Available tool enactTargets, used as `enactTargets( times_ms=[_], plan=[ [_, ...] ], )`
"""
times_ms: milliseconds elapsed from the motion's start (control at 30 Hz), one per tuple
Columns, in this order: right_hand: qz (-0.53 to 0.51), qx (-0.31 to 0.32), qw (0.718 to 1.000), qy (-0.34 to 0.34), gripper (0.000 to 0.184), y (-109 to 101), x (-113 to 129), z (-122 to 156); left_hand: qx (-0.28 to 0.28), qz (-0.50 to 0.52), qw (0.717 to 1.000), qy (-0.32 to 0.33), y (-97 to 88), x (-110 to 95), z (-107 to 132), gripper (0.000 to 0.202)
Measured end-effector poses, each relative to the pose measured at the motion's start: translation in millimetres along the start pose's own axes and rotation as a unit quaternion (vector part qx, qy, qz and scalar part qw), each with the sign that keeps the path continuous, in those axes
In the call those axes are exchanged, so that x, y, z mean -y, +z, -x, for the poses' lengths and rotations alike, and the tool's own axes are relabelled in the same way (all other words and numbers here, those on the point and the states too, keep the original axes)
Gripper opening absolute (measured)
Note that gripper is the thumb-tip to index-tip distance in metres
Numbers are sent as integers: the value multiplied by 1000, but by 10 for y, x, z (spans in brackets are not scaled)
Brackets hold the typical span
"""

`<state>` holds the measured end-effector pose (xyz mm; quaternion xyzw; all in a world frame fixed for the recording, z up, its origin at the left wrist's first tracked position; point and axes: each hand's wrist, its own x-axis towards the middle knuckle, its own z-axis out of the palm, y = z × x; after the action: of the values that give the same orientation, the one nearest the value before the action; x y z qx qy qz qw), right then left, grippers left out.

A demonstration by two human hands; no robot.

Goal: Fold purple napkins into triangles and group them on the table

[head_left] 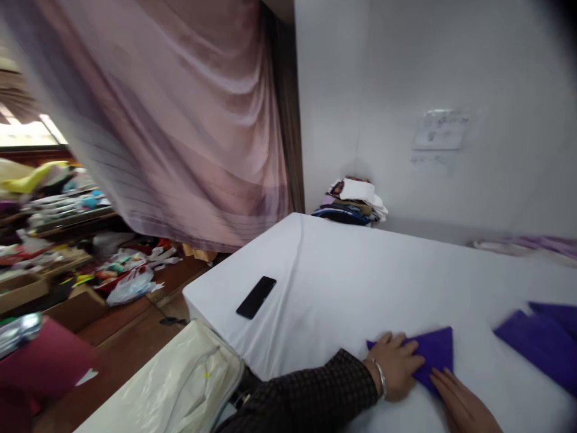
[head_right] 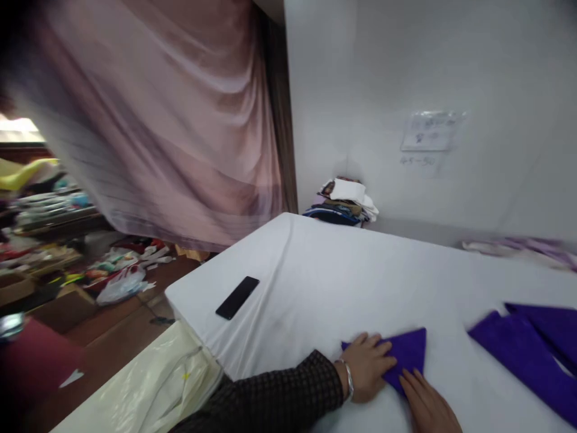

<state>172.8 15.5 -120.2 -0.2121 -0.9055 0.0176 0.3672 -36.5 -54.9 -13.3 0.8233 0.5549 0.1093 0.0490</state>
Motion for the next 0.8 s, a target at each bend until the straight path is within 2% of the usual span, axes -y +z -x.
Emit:
enactTargets(
  times_ms=[67,133,200,267,400,533,667,800],
  plan=[
    [11,11,999,30,83,-220,278,-138,5,1,1000,-6,-40,-25,4,42],
    [0,63,995,74,74,-447,510,-294,25,11,999,-17,-92,-43,0,45],
    [-36,106,986,123,63,-630,643,-434,45,18,998,-29,-130,-33,-28,47],
    [-89,122,973,173,60,-755,686,-533,56,20,998,-33,-144,-3,-64,49],
    [-140,70,951,265,53,-863,587,-659,57,16,998,-19,-140,30,-75,52],
    [-119,20,923,365,43,-835,320,-860,29,-5,999,-13,-139,18,-54,51],
    [-103,33,888,448,41,-751,98,-1105,11,-13,1000,-5,-115,23,-49,50],
    [-69,76,877,470,46,-673,16,-1272,-4,-14,1000,3,-93,27,-30,50]
  ],
)
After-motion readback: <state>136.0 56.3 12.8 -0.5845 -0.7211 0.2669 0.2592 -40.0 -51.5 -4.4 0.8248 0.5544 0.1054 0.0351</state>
